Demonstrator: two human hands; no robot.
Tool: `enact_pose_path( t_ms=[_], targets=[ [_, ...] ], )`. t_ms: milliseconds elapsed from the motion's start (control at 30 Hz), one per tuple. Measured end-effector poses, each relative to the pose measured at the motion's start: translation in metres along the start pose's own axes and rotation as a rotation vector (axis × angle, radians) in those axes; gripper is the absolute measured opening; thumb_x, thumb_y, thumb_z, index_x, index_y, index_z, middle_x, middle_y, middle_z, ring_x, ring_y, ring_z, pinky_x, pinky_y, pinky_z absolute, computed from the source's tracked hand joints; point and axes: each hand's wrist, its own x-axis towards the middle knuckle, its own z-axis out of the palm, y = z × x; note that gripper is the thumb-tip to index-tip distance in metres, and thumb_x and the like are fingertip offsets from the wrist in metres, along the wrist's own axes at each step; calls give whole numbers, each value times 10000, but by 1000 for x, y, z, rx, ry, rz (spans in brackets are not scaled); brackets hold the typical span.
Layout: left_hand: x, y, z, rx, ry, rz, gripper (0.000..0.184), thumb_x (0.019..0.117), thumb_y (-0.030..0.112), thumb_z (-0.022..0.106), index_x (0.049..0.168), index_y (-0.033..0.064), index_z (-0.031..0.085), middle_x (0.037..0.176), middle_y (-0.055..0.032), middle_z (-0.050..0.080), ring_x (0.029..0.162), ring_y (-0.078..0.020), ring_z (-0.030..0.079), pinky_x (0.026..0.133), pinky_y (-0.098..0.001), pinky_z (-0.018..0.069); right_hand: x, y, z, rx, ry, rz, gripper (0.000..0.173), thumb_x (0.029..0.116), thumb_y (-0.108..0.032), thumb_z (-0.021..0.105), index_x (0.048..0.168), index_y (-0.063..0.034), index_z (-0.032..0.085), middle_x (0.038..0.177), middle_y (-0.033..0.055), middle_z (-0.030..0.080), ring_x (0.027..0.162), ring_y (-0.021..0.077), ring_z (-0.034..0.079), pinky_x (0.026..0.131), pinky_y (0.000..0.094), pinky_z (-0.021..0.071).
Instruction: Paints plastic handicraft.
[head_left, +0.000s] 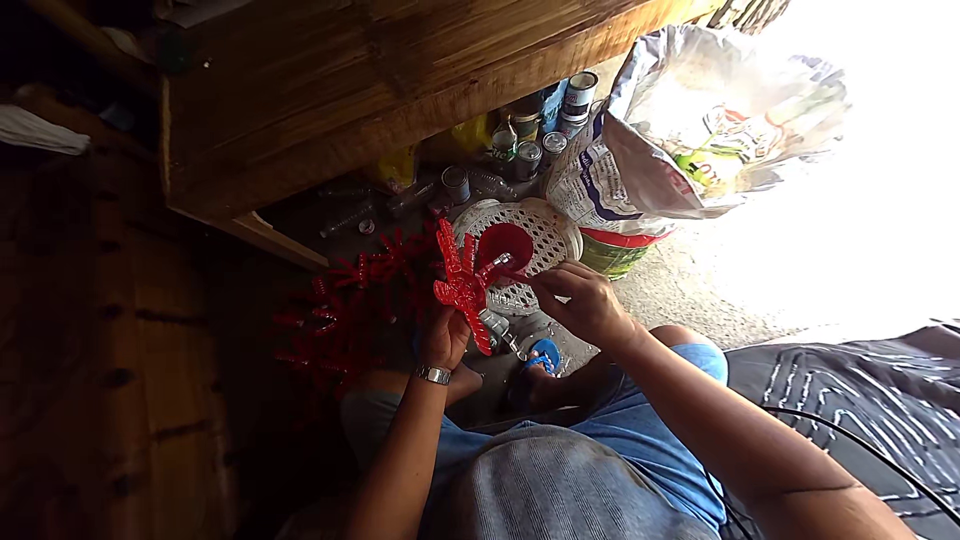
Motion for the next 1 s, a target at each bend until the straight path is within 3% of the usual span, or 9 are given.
enact_pose_path(
  t_ms=[200, 333, 500, 700, 833, 1000],
  targets=[
    [-8, 3, -1, 44, 31, 14, 268, 945, 169, 653, 1199, 130, 577, 1084, -62, 709, 1006, -166, 700, 885, -357, 591, -3, -5, -13, 53, 77, 7, 160, 958, -130, 658, 989, -16, 766, 882, 59, 710, 805, 77, 679, 741, 213, 594],
    [-11, 5, -6, 47, 35, 15, 339, 917, 210, 713, 1215, 128, 574, 1096, -72, 709, 1002, -176, 704, 866, -360, 599, 5, 0, -8, 30, 49, 31, 175, 960, -157, 658, 996, -27, 769, 872, 54, 710, 805, 90, 679, 749, 231, 589],
    [-11, 7, -3, 52, 19, 1, 278, 946, 218, 684, 1193, 128, 593, 1079, -70, 715, 996, -173, 706, 878, -357, 596, -1, 6, 0, 46, -7, 41, 174, 968, -164, 651, 994, -43, 774, 890, 53, 723, 835, 97, 685, 787, 237, 588],
    [-11, 7, -1, 45, 20, 5, 279, 941, 204, 690, 1190, 128, 593, 1078, -73, 715, 991, -175, 708, 869, -359, 600, 2, 1, -6, 43, 7, 30, 156, 944, -142, 656, 958, -36, 770, 860, 53, 706, 810, 87, 675, 759, 223, 585],
    [-10, 7, -2, 41, 13, 8, 334, 890, 227, 762, 1174, 122, 621, 1082, -87, 718, 997, -193, 710, 877, -379, 599, 6, 4, 0, 48, -1, 32, 163, 951, -145, 661, 989, -37, 776, 887, 54, 718, 830, 91, 689, 775, 234, 597],
    [-11, 8, 0, 75, 19, 14, 280, 913, 217, 724, 1160, 132, 623, 1060, -67, 724, 978, -169, 712, 869, -354, 599, 0, 0, -5, 43, 8, 20, 161, 949, -144, 656, 957, -39, 776, 855, 50, 714, 812, 89, 672, 762, 223, 577]
  ],
)
